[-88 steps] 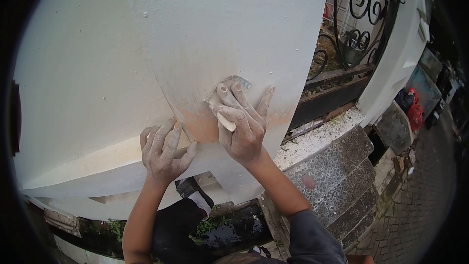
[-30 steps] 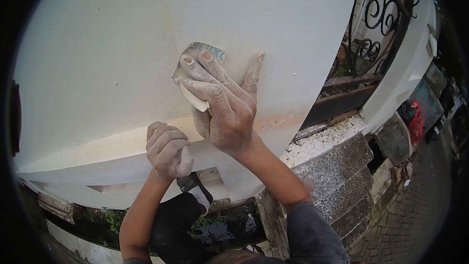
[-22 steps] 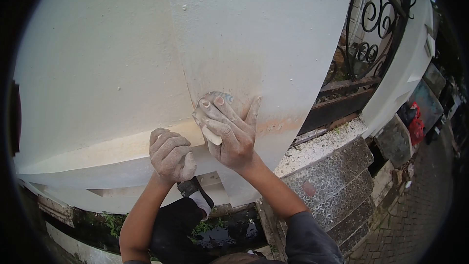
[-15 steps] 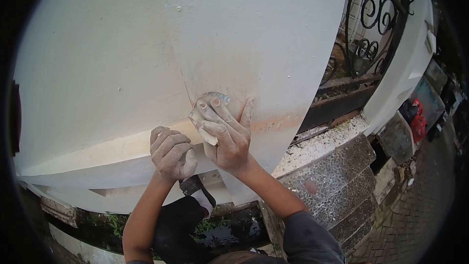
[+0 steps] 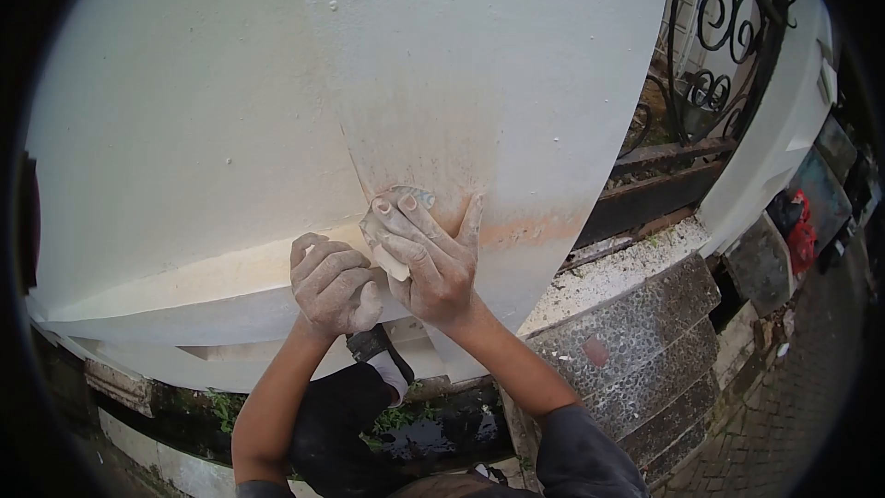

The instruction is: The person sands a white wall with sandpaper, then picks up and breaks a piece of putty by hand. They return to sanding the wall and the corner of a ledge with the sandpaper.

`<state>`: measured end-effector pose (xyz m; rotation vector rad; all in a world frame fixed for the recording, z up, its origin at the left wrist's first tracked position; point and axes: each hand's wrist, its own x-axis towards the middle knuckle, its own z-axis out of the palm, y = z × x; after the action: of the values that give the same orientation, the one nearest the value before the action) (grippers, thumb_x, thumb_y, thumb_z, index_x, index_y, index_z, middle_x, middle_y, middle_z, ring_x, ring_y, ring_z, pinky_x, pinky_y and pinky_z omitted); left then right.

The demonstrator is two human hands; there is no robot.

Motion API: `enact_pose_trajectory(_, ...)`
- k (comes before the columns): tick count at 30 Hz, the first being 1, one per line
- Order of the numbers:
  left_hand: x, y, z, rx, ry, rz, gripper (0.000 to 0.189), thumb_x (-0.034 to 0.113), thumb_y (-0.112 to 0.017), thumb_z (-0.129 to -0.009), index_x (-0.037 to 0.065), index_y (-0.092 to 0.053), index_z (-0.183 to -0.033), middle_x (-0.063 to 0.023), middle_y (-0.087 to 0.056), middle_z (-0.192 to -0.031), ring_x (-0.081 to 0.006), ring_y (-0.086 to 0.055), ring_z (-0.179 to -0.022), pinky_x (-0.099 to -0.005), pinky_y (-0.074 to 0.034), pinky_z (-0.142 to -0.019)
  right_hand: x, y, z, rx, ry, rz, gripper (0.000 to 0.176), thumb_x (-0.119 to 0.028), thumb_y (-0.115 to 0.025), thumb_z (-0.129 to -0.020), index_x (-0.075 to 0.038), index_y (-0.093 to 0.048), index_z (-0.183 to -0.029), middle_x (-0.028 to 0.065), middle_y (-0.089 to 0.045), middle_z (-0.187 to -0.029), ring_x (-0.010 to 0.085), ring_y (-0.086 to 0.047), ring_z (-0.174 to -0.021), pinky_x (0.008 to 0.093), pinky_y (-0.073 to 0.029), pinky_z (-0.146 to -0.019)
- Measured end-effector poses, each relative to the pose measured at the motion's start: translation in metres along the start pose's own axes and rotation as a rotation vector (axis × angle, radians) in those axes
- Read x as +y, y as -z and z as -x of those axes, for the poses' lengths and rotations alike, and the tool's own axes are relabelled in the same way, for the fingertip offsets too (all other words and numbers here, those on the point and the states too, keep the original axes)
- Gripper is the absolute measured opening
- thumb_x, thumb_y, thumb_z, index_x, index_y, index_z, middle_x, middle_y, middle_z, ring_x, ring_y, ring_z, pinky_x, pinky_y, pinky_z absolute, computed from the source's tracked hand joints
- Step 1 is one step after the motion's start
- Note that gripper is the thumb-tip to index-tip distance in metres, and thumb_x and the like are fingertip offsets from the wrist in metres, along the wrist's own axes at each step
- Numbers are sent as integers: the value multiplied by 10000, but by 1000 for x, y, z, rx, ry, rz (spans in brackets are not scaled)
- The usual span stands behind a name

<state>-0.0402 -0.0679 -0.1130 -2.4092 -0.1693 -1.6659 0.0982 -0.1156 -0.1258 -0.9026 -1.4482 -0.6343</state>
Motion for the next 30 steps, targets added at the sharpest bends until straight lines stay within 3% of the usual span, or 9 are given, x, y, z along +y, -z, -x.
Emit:
enact_pose_trajectory(2,0,3,-3,7,27,-6,38,108,-579,-575,97,-545,-589,-31,-575,-644,-198,-567,-610,-370,-408,-665,-15,3,-54,5,-17,-13,134,-103,-582,-785,-133,-575,-916,48,-636,-1073,244,-491,-1167,654,-5,-1010)
enact_pose_trajectory(5,0,4,-2,17,67,15,46,116,-583,-566,109,-544,-588,-20,-579,-654,-185,-573,-617,-370,-417,-688,-15,-1,-68,32,-11,-2,71,-139,-564,-826,-154,-576,-894,47,-632,-1084,236,-494,-1164,647,-3,-1014)
enact_pose_trajectory(9,-1,5,0,-2,19,36,59,121,-544,-597,62,-544,-592,-66,-560,-634,-229,-555,-597,-387,-390,-642,-6,-3,-4,5,-50,30,72,-132,-552,-832,-161,-586,-888,46,-630,-1092,222,-497,-1162,637,2,-1020)
enact_pose_trajectory(15,1,3,-4,26,44,-2,50,104,-559,-541,95,-544,-588,-45,-580,-662,-202,-567,-612,-371,-393,-646,-23,-1,-81,21,18,-14,119,-87,-570,-797,-138,-588,-903,62,-621,-1107,241,-503,-1155,639,-18,-1018)
enact_pose_trajectory(20,1,2,-2,33,25,11,42,90,-546,-560,59,-525,-581,-77,-561,-641,-229,-553,-589,-379,-384,-630,-5,6,-6,2,-34,66,91,-100,-568,-812,-142,-584,-891,62,-622,-1105,230,-502,-1156,634,-20,-1022)
enact_pose_trajectory(26,0,1,-3,61,80,-22,43,105,-568,-542,104,-554,-583,-31,-585,-670,-185,-580,-617,-355,-413,-680,-18,0,-81,-51,134,125,114,-109,-600,-776,-140,-568,-880,38,-618,-1111,213,-489,-1169,662,-40,-1015)
enact_pose_trajectory(30,0,2,-1,54,58,-31,46,111,-570,-553,101,-544,-591,-35,-586,-671,-184,-579,-620,-356,-411,-671,-3,15,-29,-231,114,119,98,-168,-595,-790,-157,-590,-887,9,-627,-1094,167,-499,-1158,629,-32,-1039)
